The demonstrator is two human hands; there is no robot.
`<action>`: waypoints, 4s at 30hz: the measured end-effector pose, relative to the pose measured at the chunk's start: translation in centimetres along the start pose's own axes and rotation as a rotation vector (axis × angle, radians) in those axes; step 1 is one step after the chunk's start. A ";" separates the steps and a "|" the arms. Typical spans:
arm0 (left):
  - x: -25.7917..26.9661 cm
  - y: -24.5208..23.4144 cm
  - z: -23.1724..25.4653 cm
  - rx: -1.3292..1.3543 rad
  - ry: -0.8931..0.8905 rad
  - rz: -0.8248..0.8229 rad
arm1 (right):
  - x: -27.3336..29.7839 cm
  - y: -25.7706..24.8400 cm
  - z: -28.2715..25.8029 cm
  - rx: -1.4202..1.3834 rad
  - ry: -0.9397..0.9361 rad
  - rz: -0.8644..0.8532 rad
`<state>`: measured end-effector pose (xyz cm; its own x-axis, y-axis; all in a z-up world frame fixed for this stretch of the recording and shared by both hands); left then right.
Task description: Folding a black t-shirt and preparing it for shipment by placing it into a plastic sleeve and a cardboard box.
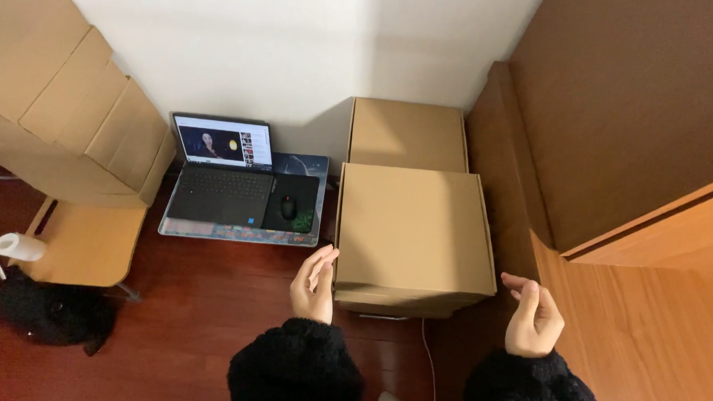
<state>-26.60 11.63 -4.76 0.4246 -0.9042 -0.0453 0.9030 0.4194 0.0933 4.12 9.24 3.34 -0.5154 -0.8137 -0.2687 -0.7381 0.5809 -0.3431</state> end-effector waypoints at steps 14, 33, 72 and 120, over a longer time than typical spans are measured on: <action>0.8 -0.3 -10.4 -0.151 -0.266 0.108 | -0.5 2.9 15.5 0.166 0.291 0.060; 0.5 0.9 -27.7 -0.570 -0.654 -0.021 | -2.2 5.8 36.2 0.297 0.775 -0.057; 1.0 1.0 -16.7 0.159 -0.720 0.527 | 1.0 6.3 20.7 -0.490 1.250 0.284; -8.3 -1.6 5.1 0.411 -0.302 0.098 | 0.0 4.9 -5.8 -0.859 0.614 0.436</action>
<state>-31.90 18.05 0.57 0.4129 -0.8708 0.2668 0.7341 0.4916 0.4684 -2.02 11.98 6.89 -0.7522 -0.5566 0.3527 -0.3758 0.8021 0.4642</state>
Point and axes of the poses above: each hand's wrist, its own x-axis away from the middle knuckle, its own y-axis out of the palm, z = x × y, the point moved 7 cm from there along -x, towards the middle knuckle, and after that the axes turned 5 degrees about y, right-handed, at the moved point
